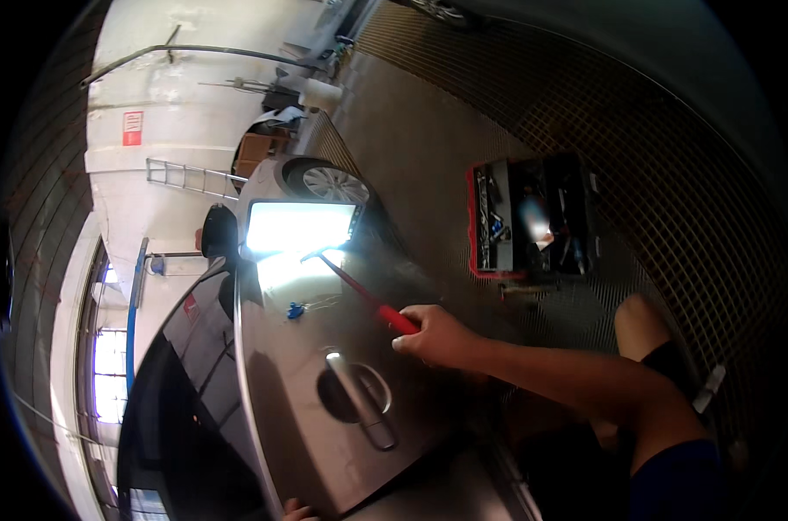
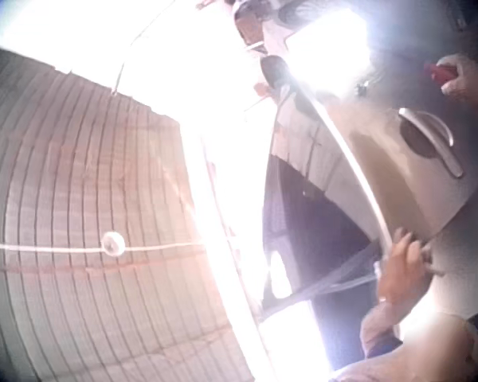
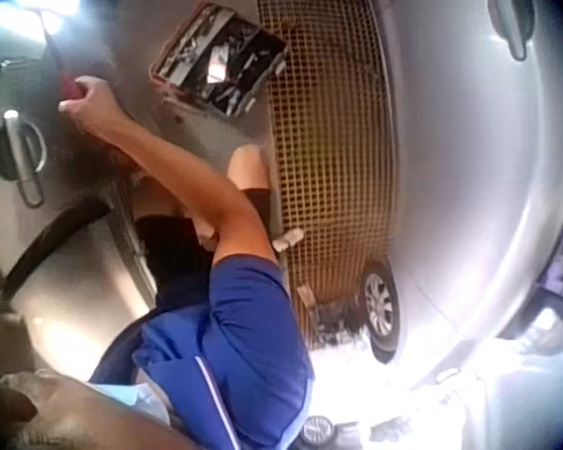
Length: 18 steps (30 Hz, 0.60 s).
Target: The person taps a punch with a hammer on the exterior surface of a car door, then uses a metal rod inserted through the window frame to push the metal from the inside.
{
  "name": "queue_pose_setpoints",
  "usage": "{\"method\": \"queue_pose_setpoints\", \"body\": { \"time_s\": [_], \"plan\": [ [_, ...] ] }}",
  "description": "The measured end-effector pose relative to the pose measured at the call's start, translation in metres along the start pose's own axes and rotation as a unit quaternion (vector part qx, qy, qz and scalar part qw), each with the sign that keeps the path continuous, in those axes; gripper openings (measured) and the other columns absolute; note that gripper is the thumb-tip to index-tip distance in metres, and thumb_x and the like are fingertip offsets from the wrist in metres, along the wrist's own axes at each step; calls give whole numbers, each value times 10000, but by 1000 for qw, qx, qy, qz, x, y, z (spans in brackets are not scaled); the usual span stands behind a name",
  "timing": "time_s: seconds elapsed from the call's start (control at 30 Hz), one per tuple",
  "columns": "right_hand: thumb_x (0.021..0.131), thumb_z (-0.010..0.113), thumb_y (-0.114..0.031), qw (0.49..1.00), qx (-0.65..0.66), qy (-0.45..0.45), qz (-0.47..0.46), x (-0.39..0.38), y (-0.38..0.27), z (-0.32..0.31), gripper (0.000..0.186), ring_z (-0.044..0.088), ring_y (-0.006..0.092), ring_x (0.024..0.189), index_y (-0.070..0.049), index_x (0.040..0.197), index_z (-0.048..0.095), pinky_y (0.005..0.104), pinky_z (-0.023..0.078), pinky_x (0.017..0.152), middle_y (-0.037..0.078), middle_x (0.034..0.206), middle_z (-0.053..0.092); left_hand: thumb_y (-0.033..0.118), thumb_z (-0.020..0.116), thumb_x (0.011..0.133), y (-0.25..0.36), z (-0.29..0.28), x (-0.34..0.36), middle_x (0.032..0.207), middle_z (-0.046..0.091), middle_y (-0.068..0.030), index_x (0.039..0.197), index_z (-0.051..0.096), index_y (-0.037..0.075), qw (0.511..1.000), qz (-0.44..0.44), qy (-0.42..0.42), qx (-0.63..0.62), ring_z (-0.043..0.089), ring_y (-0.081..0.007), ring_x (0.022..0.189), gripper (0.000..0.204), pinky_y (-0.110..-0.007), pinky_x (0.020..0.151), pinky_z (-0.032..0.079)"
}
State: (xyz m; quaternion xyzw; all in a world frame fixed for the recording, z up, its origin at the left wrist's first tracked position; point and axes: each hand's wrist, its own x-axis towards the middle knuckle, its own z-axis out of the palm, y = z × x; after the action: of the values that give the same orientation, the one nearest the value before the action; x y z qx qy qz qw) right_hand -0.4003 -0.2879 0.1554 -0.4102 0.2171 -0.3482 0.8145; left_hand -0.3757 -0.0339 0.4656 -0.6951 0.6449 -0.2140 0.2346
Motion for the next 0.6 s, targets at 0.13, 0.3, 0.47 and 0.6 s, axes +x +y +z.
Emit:
{"method": "queue_pose_setpoints", "body": {
  "time_s": [0.13, 0.3, 0.47, 0.6],
  "plan": [
    [915, 730, -203, 988, -46, 15, 144, -32, 3, -4, 535, 756, 280, 836, 7, 1385, 584, 391, 599, 739, 161, 1027, 739, 241, 690, 1008, -8, -45, 43, 1091, 764, -171, 1142, 666, 48, 985, -52, -152, -63, 769, -370, 869, 237, -474, 741, 611],
    [912, 632, -193, 903, -189, 265, 280, -87, -5, -3, 496, 773, 333, 753, 6, 1352, 520, 414, 604, 628, 231, 1096, 740, 347, 489, 1102, -27, -55, 178, 1089, 706, -334, 1345, 521, -11, 958, -148, -178, -168, 674, -553, 1017, 434, -628, 904, 505],
    [941, 638, -190, 932, 73, 249, 252, -150, -56, -15, 398, 670, 230, 594, 8, 1283, 588, 394, 544, 529, 148, 878, 694, 302, 427, 1136, -103, -10, 301, 1071, 696, -158, 1343, 455, 32, 839, -111, -207, -490, 777, -238, 703, 341, -294, 466, 486],
    [972, 683, -239, 939, -181, 263, 130, -179, -92, -13, 354, 708, 237, 754, 41, 1187, 689, 412, 546, 677, 103, 854, 694, 390, 470, 1155, -184, 42, 331, 1013, 686, -123, 1210, 617, 9, 883, -88, -165, -430, 733, -180, 670, 412, -281, 518, 523]
  ]
}}
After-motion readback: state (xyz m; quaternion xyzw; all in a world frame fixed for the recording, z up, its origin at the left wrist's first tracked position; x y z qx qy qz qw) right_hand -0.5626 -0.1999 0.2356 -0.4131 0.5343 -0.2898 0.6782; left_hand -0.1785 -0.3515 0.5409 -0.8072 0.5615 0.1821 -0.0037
